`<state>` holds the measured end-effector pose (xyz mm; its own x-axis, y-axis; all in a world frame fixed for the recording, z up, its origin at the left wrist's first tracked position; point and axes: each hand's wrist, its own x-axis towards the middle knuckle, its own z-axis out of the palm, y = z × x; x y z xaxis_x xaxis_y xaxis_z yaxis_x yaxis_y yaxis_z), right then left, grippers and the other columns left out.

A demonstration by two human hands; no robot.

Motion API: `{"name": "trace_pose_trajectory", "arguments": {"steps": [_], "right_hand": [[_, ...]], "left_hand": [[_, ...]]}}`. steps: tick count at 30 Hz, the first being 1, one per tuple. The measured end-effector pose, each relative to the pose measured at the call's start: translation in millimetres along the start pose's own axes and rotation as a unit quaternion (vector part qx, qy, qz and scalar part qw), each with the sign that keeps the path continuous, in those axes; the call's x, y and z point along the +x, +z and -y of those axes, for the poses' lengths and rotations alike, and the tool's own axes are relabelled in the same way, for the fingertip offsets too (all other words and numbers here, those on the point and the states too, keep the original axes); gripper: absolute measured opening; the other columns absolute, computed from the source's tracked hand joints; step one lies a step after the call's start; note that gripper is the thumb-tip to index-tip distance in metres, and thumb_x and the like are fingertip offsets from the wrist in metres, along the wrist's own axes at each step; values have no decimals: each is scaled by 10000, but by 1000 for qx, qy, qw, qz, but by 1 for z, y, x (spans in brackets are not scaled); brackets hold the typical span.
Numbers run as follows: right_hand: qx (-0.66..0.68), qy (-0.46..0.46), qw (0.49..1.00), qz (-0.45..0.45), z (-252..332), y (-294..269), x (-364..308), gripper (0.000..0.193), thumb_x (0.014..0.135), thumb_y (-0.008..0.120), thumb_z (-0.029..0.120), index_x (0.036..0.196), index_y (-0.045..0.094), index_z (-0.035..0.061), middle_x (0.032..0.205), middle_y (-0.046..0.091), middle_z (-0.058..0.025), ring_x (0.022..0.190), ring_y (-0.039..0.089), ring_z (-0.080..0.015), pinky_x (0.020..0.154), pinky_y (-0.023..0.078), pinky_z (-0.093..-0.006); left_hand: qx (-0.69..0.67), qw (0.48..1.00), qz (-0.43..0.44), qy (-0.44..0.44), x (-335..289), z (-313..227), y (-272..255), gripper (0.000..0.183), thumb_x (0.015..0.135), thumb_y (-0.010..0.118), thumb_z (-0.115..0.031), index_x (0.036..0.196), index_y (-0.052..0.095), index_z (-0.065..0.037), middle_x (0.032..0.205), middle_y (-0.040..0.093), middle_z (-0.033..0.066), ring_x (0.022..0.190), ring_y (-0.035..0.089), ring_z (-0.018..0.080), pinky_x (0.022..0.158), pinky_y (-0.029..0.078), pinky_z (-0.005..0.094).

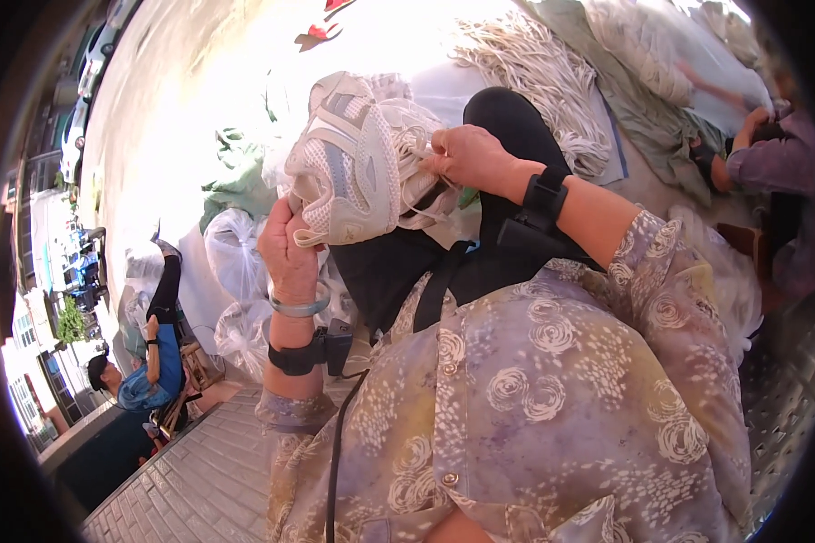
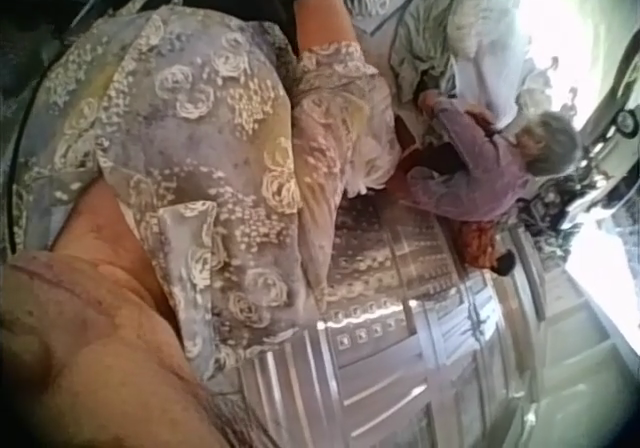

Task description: Lacing shoelaces on a pair of sneakers in an outdoor workshop environment.

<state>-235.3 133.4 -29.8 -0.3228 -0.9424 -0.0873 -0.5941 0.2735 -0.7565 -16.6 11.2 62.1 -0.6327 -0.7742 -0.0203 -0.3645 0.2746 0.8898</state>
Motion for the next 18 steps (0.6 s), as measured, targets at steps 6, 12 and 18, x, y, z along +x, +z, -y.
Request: {"name": "trace_pose_trajectory", "arguments": {"steps": [6,12,18], "right_hand": [[299,147,936,110,-12,-4,3,163,856,562,180,832,545,19,613,575,-44,526,548,-103,491,448,-236],[335,136,926,107,-21,-9,-5,176,898,505,194,920,554,26,656,574,-15,557,532,-68,514,440,-202],[341,110,934,17,-18,-18,-12,233,869,539,233,888,583,4,655,584,-44,579,546,-107,533,453,-236]], "left_hand": [[153,979,-61,120,-35,28,29,188,793,458,-81,926,567,-6,626,563,146,545,576,279,527,457,356],[298,951,-14,86,-32,50,44,176,749,458,-71,895,526,1,639,559,192,585,576,352,534,462,410],[272,954,61,112,-28,45,52,140,802,444,-103,887,513,-16,640,552,203,589,563,377,532,444,434]]}}
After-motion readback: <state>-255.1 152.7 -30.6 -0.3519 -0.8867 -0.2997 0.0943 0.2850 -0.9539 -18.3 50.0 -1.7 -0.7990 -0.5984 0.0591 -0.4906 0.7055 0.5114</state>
